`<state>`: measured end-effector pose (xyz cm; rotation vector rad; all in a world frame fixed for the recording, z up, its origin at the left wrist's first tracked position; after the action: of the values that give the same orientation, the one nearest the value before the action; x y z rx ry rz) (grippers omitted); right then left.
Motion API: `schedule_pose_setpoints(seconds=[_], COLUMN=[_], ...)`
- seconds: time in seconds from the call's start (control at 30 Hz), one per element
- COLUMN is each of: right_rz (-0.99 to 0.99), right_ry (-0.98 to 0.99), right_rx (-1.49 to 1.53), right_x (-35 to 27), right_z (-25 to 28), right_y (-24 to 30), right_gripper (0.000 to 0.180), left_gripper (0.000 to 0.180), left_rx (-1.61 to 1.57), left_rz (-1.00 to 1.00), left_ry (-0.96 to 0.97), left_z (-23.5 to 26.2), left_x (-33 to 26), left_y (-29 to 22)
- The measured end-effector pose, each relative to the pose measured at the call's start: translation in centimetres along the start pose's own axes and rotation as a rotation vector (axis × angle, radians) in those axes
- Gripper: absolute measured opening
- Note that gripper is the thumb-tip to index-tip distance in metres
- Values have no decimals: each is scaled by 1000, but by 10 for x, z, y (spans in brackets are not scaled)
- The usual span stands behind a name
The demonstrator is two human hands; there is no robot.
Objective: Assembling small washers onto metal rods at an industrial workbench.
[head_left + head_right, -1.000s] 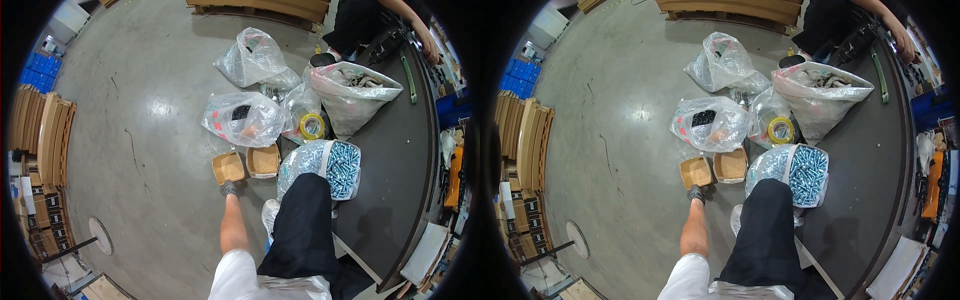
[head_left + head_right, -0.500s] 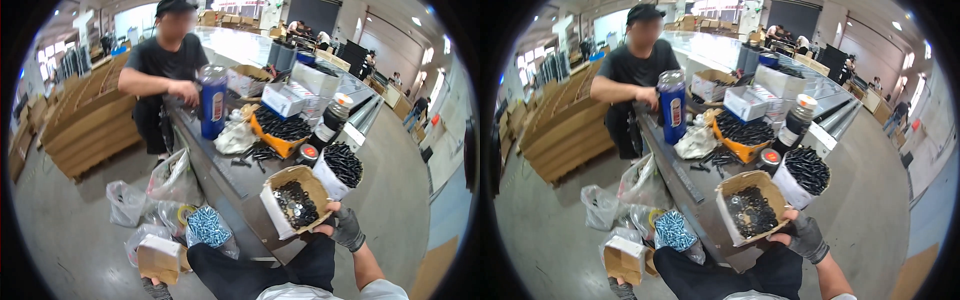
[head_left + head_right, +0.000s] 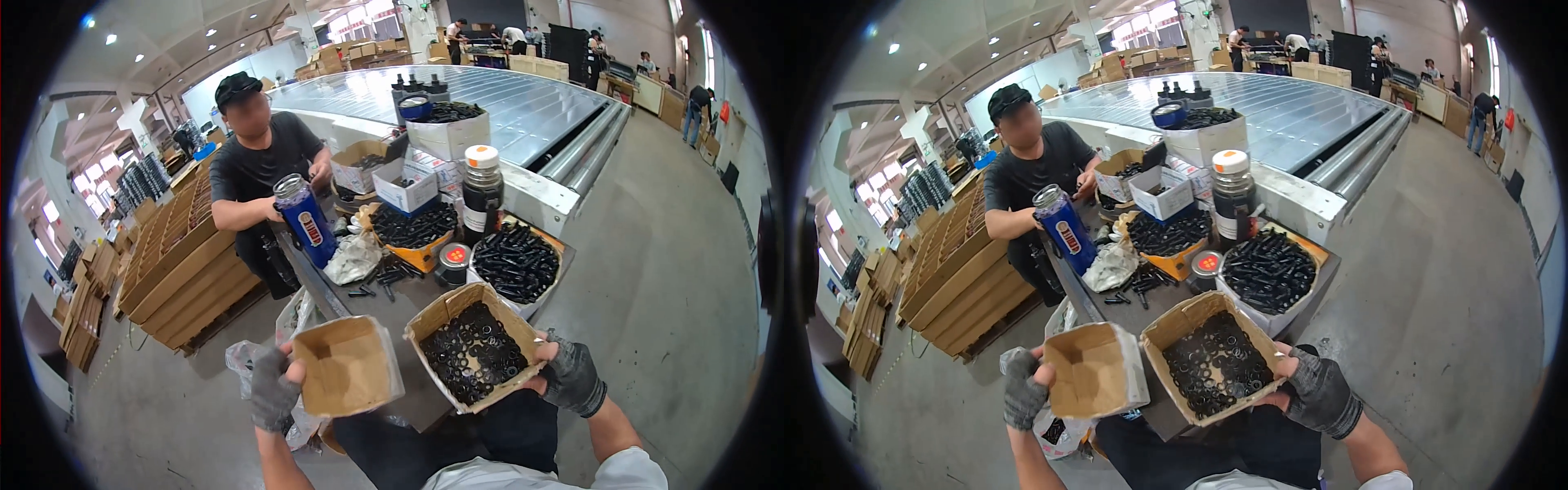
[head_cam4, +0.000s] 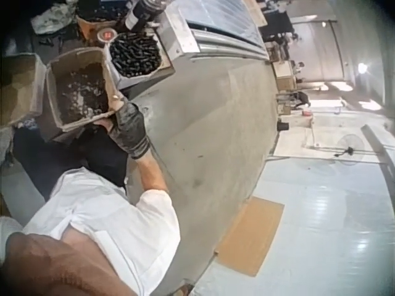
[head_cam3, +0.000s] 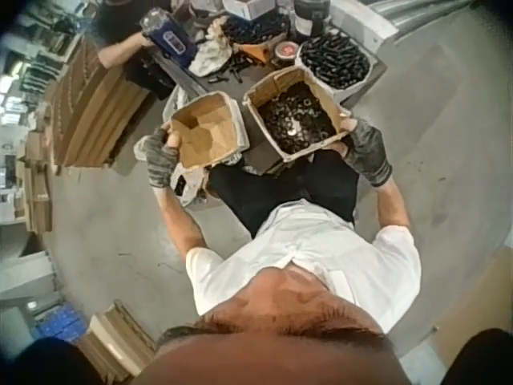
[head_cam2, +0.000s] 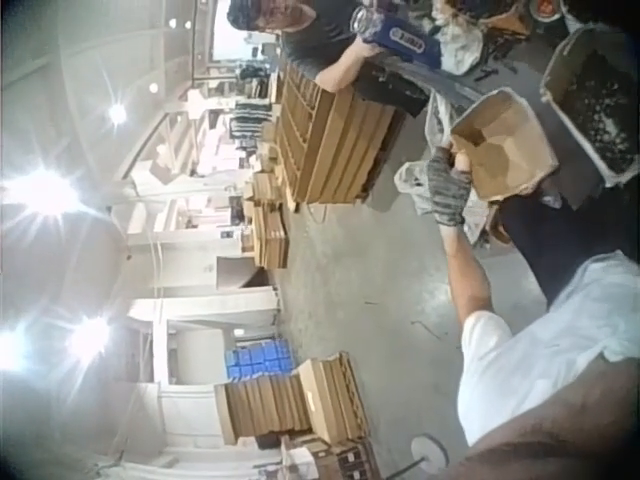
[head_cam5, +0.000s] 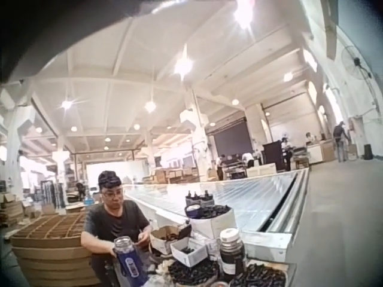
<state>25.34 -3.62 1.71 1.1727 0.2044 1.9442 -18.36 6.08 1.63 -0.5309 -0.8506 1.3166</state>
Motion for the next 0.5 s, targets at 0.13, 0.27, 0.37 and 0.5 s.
schedule_pose_setpoints(seconds=[0.13,0.27,0.37,0.5], right_rz=[17,-40,-113,-138], right_ry=[91,90,99,109], right_rx=[-111,-78,74,-12], right_x=[-13,-32,-31,-34], right_z=[29,49,47,51], right_y=[17,19,18,24], right_gripper=[43,42,38,34], left_gripper=[49,41,40,38], left_rx=[-16,55,-51,77], left_rz=[-74,-141,-65,-165], left_ry=[179,248,235,213], left_z=[-48,-88,-101,-115], left_x=[36,59,72,91], left_y=[-44,-57,-48,-64])
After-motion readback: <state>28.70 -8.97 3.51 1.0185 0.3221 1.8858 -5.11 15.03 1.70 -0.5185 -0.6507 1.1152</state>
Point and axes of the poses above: each hand's wrist, its own x-axis towards the middle knuckle, its own z-axis out of the back of the hand, y = z × x, the point moved 3 cm from there along x, towards the middle knuckle, and after that the axes turned 2 degrees about -x, right-handed, at the moved point
